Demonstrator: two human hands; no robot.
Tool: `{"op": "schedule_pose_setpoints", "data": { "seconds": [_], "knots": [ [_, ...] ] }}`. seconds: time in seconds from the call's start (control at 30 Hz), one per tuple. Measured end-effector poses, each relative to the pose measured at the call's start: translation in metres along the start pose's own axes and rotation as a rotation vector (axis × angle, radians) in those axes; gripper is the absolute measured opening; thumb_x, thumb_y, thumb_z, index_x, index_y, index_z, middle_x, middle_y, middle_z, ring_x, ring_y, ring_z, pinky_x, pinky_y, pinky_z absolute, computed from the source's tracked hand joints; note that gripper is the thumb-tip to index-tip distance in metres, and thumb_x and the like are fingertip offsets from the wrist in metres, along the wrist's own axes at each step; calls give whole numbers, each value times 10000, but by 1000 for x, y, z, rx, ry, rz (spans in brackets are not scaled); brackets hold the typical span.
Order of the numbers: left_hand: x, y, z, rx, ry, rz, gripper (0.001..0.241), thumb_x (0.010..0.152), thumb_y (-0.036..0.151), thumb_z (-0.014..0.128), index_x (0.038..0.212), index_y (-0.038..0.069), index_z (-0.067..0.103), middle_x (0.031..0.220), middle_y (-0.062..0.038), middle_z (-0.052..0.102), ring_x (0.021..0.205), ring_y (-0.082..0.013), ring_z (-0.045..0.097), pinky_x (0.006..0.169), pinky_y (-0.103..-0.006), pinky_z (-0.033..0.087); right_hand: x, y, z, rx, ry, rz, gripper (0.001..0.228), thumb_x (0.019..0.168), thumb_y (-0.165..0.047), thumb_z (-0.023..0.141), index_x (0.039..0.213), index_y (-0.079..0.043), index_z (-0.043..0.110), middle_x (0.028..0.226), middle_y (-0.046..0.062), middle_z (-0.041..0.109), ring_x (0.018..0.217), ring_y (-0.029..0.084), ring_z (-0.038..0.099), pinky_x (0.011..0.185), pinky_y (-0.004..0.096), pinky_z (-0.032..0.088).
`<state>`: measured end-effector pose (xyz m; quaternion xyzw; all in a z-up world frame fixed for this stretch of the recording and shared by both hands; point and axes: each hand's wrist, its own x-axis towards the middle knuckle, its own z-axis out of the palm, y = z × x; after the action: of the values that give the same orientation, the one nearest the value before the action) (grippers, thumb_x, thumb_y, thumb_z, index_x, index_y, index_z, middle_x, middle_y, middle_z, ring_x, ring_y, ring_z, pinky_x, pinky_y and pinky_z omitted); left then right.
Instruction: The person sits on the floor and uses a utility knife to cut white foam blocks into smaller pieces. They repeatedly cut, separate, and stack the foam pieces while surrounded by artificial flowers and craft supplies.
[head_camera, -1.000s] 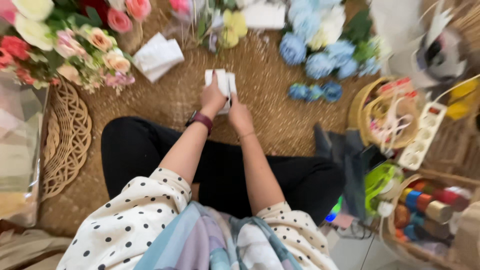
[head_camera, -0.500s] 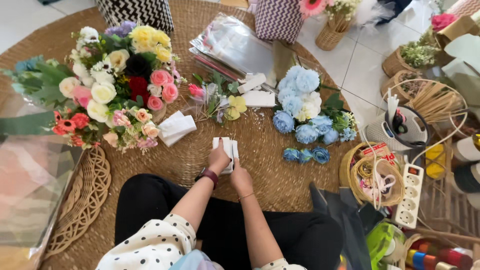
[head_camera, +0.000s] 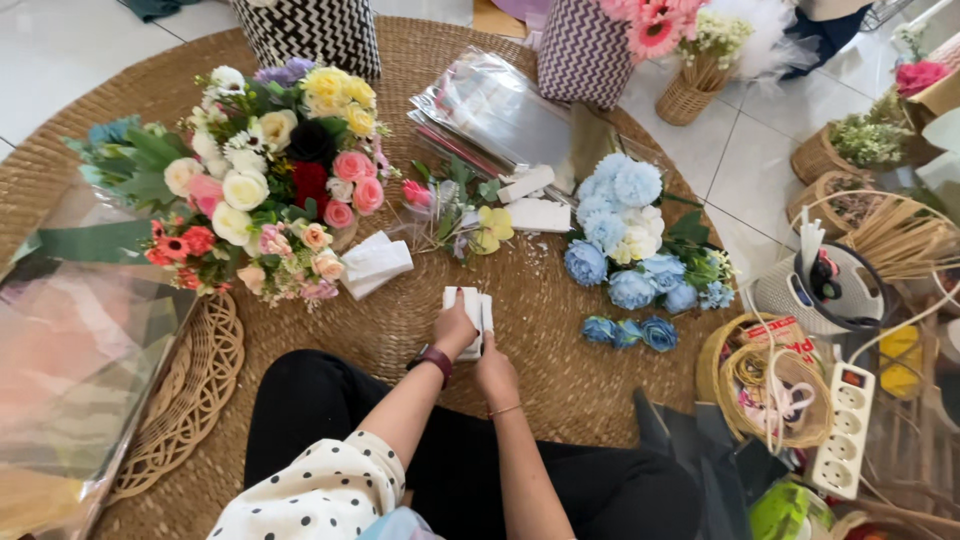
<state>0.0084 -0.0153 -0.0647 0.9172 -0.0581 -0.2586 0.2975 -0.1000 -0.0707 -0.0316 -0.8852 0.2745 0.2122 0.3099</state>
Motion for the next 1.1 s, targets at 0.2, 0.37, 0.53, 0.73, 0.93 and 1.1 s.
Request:
{"op": "schedule_pose_setpoints", "data": {
  "seconds": [0.2,0.37,0.53,0.73,0.93,1.1],
  "knots": [
    [-1,4,-5,-36,1,-19,932,723,197,760,1507,248,258,1215,-278,568,1124,-427,604,924,-483,505,8,-2,-3,-2,6,-6,601,882,-18,320,1469,-126,248,1112,339,617,1085,466,612,900,519,495],
    [-3,2,-3,-14,-25,-9,920,726,205,747,1506,255,261,1215,-265,570,1119,-417,609,916,-471,511,7,1,-1,26,-2,30,604,890,-48,315,1480,-155,244,1131,331,612,1100,467,602,910,525,485],
    [-8,3,-8,-48,-41,-24,921,745,188,742,1519,237,245,1224,-282,551,1125,-435,595,921,-490,499,-2,-4,-6,22,-23,37,602,889,-53,319,1477,-157,240,1141,330,606,1108,470,596,923,520,480],
    [-9,5,-11,-26,-53,-30,929,741,215,747,1516,264,237,1234,-271,554,1126,-416,604,917,-477,508,1,-7,-5,4,-20,45,607,891,-50,322,1481,-156,230,1148,322,606,1111,462,597,915,515,485],
    [-9,6,-12,-19,-59,-21,932,747,224,754,1516,246,228,1242,-277,547,1143,-428,589,928,-491,500,-6,-11,-10,13,-12,28,610,889,-44,326,1482,-141,225,1140,333,605,1105,470,598,911,515,485],
    [-7,6,-9,-25,-47,-33,922,748,213,748,1513,264,237,1231,-273,557,1133,-425,597,919,-492,501,-10,-13,-11,-4,-8,32,600,889,-30,330,1474,-124,235,1131,337,609,1107,466,600,908,517,486]
  ]
}}
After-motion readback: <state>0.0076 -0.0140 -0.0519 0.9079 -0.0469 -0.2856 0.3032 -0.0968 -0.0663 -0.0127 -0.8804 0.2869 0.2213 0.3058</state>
